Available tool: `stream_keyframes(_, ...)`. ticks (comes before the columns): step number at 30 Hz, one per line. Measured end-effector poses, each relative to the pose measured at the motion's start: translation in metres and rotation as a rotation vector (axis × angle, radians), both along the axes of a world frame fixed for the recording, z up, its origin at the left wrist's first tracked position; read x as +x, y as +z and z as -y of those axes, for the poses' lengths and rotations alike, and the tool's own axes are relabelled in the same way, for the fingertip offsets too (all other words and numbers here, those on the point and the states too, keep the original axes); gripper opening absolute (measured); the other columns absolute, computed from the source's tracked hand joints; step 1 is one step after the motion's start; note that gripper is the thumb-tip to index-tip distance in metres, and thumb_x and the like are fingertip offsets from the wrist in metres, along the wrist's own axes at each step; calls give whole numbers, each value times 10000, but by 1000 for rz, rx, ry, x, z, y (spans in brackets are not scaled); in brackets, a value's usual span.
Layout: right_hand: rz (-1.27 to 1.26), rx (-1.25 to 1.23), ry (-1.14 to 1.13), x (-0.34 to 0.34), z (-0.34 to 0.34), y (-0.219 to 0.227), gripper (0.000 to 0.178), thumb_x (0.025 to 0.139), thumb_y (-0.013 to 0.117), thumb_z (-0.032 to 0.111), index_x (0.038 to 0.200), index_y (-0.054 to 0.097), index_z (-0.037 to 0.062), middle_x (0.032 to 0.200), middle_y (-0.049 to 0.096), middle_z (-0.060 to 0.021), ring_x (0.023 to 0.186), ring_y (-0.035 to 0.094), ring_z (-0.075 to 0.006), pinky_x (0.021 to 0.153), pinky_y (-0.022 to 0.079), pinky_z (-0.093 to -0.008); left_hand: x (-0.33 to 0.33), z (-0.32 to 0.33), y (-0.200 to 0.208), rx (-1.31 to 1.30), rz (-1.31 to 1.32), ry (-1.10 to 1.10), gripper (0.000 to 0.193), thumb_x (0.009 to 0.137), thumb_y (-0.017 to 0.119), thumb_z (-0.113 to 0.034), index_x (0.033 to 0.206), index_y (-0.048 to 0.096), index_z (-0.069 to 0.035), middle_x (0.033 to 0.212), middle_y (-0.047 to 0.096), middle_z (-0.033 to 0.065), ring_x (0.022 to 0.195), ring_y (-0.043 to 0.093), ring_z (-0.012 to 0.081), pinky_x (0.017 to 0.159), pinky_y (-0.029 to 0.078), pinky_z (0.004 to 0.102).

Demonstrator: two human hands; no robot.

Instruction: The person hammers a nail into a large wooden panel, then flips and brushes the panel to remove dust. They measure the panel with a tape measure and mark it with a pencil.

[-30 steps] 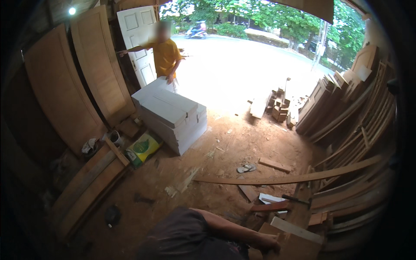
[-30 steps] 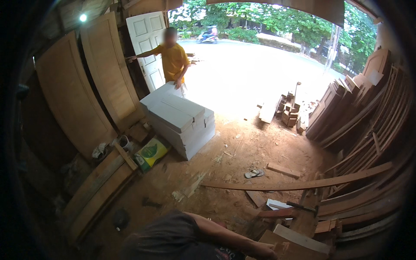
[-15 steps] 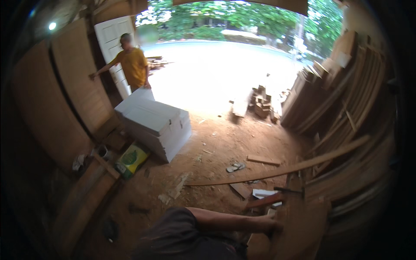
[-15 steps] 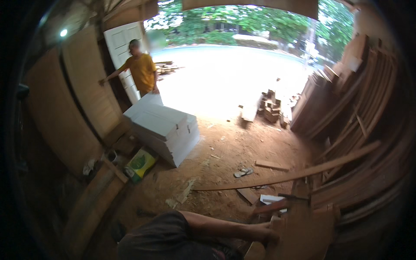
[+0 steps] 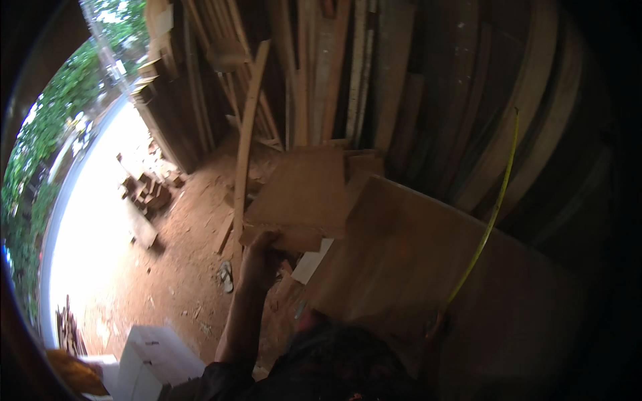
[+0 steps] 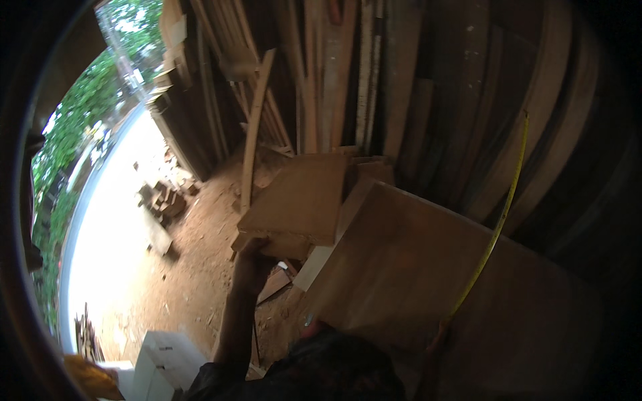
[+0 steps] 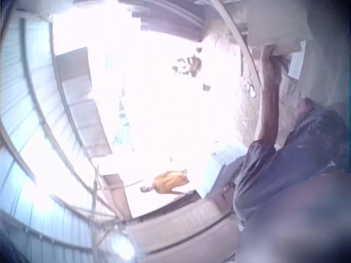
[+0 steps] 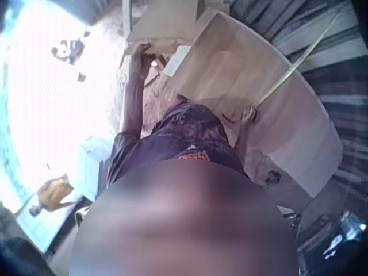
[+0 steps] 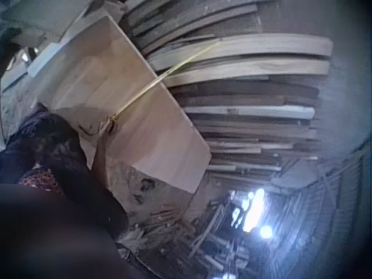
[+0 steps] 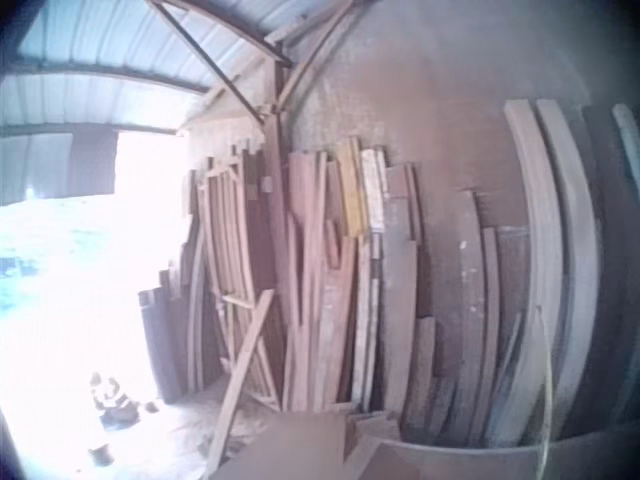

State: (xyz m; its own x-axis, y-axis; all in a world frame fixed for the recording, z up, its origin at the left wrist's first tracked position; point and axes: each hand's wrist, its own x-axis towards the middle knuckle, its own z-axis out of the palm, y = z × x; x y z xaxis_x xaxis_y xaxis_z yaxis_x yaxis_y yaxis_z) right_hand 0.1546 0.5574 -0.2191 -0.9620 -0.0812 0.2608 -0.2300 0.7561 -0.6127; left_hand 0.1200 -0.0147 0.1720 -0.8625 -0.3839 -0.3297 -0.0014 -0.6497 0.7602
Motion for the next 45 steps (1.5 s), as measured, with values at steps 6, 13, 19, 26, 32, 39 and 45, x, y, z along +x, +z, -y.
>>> stream_keyframes(6,117,-175,-221,56,45,79,658,1009,472,425,1484,431,-28,1495,479,-213,1413,427,-380,1169,354,-461,-134,65,-25,73,17,-74,286,969,583,-151,1192,565,28,1091,634,153,906,687,249,763,614,345)
stream_keyframes(13,197,-129,-452,35,152,178,445,1021,488,306,1310,585,-18,1329,581,-208,1251,545,-394,1062,436,-464,-276,93,-109,214,106,-186,343,1000,544,-190,1208,507,81,1136,618,222,987,688,336,758,659,334)
stream_keyframes(19,262,-461,-809,8,239,259,264,981,553,207,1107,644,-6,976,666,-134,910,636,-231,809,520,-378,-380,105,-187,343,223,-252,343,1006,506,-170,1191,457,115,1129,584,299,969,678,400,787,677,340)
stream_keyframes(26,294,-476,-883,-9,275,280,222,998,575,242,966,615,26,770,614,-47,601,541,-107,518,439,-287,-466,73,-257,536,362,-150,295,1025,452,-175,1166,454,84,1159,563,305,1028,642,434,807,675,426)
stream_keyframes(32,288,-320,-847,-6,286,283,316,1027,584,322,1079,601,11,788,633,-75,549,540,-114,475,435,-273,-509,17,-336,616,472,-192,418,1041,480,-284,1194,520,103,1171,610,298,1067,650,431,807,676,380)
stream_keyframes(39,376,-590,-1056,16,291,270,291,1020,626,293,1106,595,17,818,660,-80,622,575,-119,532,465,-256,-556,21,-348,490,332,-264,322,1063,441,-252,1264,422,-1,1136,631,233,966,705,356,754,647,437)
stream_keyframes(45,429,-598,-943,5,294,268,201,1038,582,211,1076,620,18,876,661,-69,710,590,-133,592,481,-258,-503,57,-295,269,227,-353,316,1019,588,-265,1219,530,-27,1238,657,176,1189,649,319,902,582,419)
